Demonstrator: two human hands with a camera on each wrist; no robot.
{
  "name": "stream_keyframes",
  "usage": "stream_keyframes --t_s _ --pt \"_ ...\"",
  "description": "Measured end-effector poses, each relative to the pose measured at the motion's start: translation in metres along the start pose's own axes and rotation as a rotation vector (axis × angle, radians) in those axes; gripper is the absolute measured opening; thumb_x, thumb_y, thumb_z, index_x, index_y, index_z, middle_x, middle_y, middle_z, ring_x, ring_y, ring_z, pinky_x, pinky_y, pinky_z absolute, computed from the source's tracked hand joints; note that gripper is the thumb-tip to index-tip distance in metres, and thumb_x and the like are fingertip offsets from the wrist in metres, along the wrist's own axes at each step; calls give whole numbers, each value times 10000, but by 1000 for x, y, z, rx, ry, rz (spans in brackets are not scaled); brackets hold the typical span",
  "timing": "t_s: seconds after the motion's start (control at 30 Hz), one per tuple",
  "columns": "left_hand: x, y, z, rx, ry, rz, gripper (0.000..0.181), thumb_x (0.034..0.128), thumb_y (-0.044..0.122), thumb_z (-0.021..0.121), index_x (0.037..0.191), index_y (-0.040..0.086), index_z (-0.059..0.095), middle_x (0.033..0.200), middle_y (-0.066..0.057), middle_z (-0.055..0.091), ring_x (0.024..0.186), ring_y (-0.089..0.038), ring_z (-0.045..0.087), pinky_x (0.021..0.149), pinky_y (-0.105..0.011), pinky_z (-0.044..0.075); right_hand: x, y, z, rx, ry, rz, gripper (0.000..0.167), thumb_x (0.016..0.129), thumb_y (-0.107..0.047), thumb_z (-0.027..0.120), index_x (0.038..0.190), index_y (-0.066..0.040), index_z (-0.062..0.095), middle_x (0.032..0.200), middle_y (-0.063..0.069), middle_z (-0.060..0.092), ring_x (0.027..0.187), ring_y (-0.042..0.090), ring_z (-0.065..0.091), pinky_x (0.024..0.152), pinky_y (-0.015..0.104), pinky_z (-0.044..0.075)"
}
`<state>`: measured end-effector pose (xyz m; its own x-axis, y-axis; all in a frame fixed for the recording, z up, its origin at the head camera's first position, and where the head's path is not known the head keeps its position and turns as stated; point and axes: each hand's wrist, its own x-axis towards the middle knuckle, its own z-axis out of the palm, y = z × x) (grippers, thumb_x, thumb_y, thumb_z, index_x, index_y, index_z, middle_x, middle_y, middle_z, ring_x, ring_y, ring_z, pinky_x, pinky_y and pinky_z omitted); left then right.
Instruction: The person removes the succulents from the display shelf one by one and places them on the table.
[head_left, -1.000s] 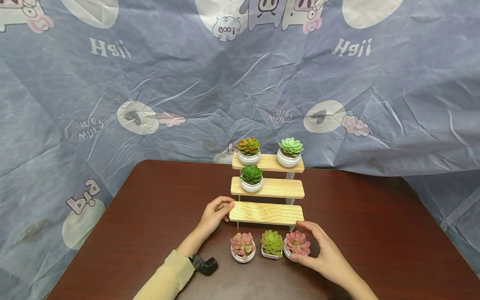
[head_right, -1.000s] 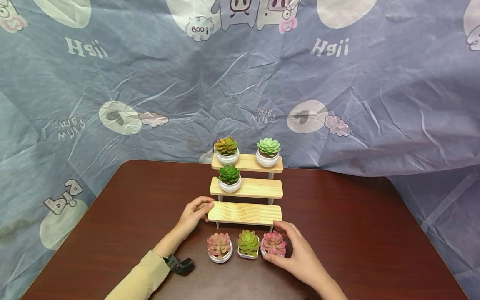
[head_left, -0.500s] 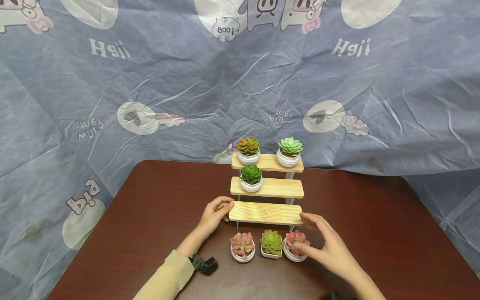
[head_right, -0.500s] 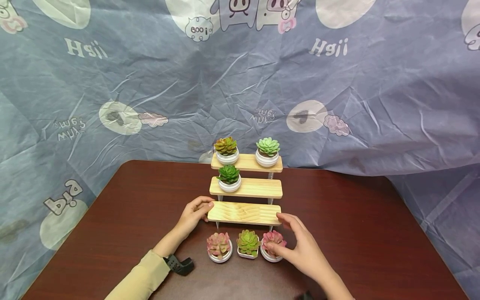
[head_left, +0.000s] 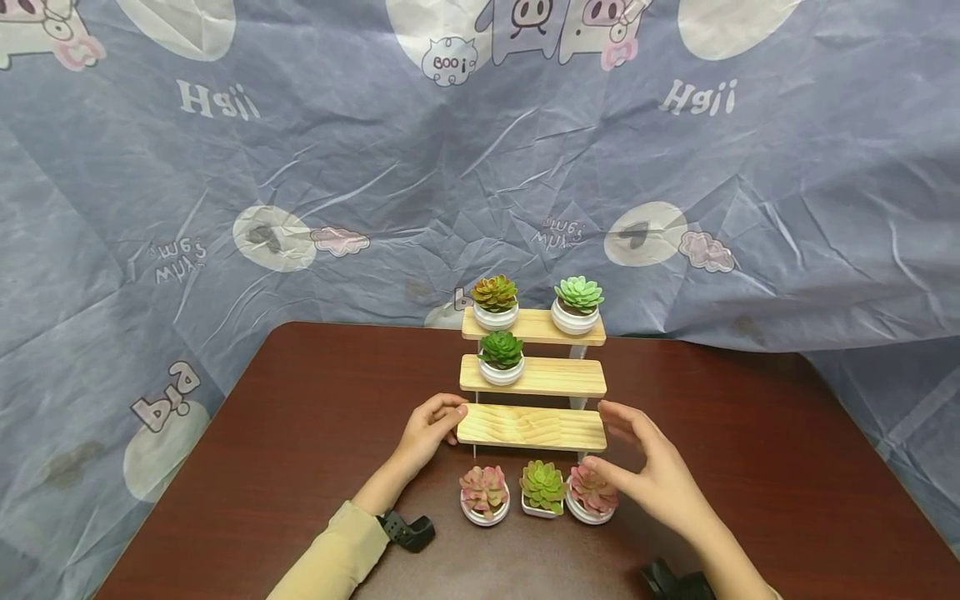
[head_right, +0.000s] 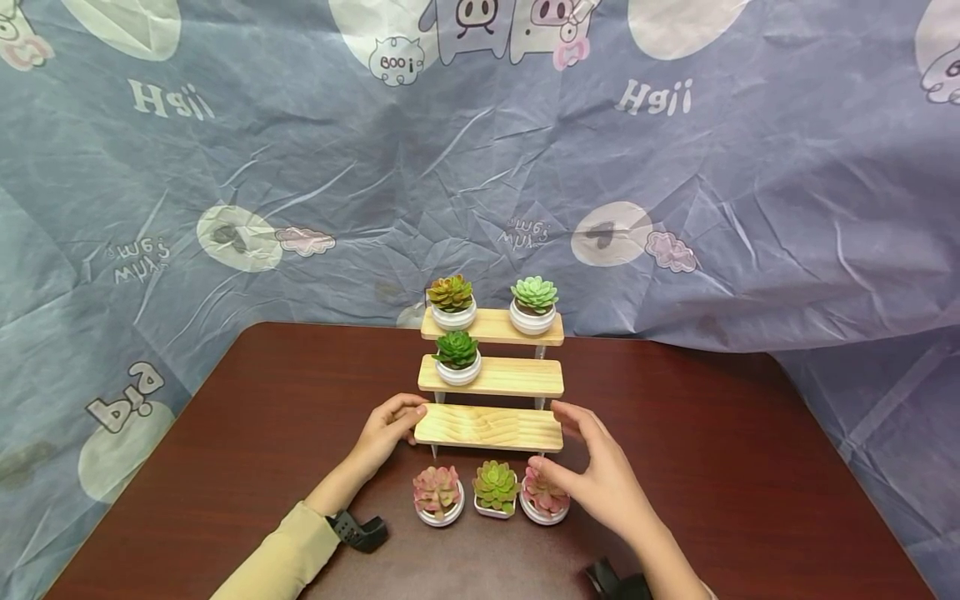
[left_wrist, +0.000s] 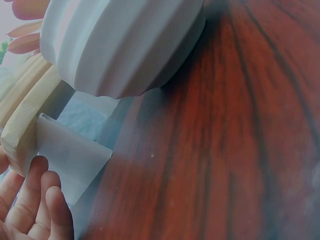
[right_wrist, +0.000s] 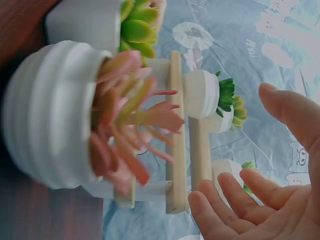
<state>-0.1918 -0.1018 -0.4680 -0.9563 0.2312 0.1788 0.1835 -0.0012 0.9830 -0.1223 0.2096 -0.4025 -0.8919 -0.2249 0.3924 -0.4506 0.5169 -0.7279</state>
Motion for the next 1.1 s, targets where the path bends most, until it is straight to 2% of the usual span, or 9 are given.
stream_keyframes --t_s 0.1,0.23,0.43,0.57,0.8,1.1 --pt "0 0 0 -2 0 1 205 944 56 555 1098 -74 593 781 -44 632 649 -369 529 583 -379 515 5 -2 1 16 8 4 661 739 -102 809 1308 -48 477 1279 70 534 1092 301 558 915 141 412" --pt "0 0 -1 -10 1 -2 203 944 57 557 1096 -73 593 769 -20 632 634 -313 536 579 -369 514 11 -6 3 48 10 31 650 749 -120 805 1309 -74 479 1286 77 531 1110 289 553 922 169 423" --pt "0 -2 -1 -14 -4 -6 210 946 72 559 1100 -66 596 769 -5 631 622 -234 537 577 -342 511 18 -13 4 87 15 11 634 762 -108 792 1311 -72 478 1291 124 523 1154 264 522 939 149 399" --pt "0 -2 -1 -16 -4 0 219 945 70 560 1103 -80 587 776 -10 633 619 -229 539 573 -345 514 24 -18 6 77 12 12 634 766 -128 791 1314 -80 476 1296 114 515 1158 277 522 941 136 387" --pt "0 -1 0 -18 -2 -2 220 944 64 559 1104 -85 585 780 -11 633 607 -201 537 568 -325 508 34 -25 10 93 9 41 641 773 -166 791 1319 -77 467 1323 102 491 1168 273 524 958 320 430" --pt "0 -1 -1 -3 0 -7 208 947 67 557 1100 -68 594 769 7 636 607 -204 538 573 -324 508 48 -30 17 137 27 41 646 766 -132 792 1307 -14 459 1320 150 471 1176 350 503 950 443 433"
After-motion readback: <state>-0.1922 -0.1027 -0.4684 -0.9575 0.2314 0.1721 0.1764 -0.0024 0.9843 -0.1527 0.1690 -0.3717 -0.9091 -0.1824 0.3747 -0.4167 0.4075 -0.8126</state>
